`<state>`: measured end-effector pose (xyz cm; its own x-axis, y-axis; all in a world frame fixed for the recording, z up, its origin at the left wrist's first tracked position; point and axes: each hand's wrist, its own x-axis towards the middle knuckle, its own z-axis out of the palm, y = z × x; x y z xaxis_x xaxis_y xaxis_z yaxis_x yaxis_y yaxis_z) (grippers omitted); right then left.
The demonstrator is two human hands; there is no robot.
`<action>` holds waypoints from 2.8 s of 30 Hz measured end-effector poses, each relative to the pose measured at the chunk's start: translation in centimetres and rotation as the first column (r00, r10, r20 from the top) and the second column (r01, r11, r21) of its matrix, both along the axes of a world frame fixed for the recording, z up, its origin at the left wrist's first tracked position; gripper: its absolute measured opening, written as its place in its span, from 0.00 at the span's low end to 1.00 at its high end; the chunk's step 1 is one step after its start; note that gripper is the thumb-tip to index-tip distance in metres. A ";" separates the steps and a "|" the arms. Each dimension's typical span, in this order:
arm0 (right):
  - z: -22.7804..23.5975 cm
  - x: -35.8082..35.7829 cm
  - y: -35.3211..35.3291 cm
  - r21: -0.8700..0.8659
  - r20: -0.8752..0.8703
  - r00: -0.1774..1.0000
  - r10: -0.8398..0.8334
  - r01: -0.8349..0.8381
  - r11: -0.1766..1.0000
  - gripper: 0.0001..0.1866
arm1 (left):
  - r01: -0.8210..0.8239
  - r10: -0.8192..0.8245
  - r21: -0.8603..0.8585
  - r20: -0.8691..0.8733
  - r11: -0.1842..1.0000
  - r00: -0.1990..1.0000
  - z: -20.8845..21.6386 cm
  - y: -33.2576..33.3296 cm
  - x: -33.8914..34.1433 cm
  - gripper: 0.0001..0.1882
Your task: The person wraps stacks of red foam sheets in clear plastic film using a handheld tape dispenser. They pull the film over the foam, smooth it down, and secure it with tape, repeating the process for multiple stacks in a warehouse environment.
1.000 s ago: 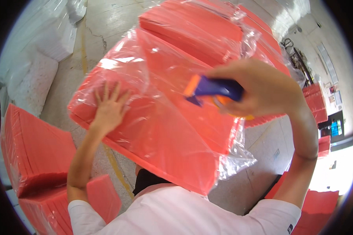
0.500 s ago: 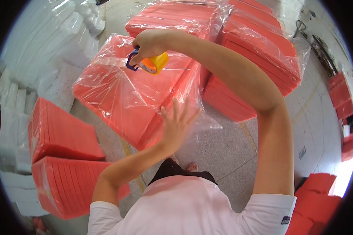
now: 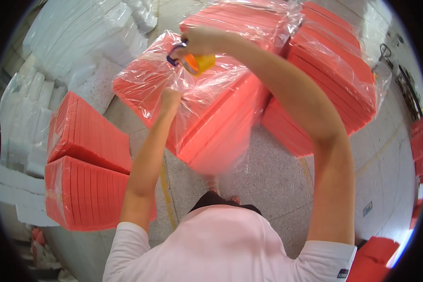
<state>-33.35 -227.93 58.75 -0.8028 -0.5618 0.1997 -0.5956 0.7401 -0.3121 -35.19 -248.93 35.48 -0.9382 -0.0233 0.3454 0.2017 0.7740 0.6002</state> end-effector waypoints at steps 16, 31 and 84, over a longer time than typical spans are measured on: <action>-14.5 19.5 9.8 -0.084 0.086 0.984 -0.158 0.165 0.983 0.33 | 0.131 -0.038 -0.485 0.196 0.865 0.980 0.9 2.8 -1.9 0.45; -23.5 12.8 12.8 0.331 0.395 0.845 -0.361 0.236 0.914 0.17 | 0.516 -0.298 -0.577 0.434 0.633 0.850 4.9 10.0 6.4 0.54; -46.0 31.9 3.3 -0.477 0.870 0.356 -0.342 0.784 -0.398 0.33 | 0.629 -0.506 -0.202 0.436 0.750 0.744 -32.2 -17.1 19.4 0.40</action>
<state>-1.44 -224.64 12.77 -0.6243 0.6681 -0.4048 0.2090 -0.3565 -0.9106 -15.77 -266.01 3.31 -0.7903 0.6043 -0.1013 0.5023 0.7336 0.4578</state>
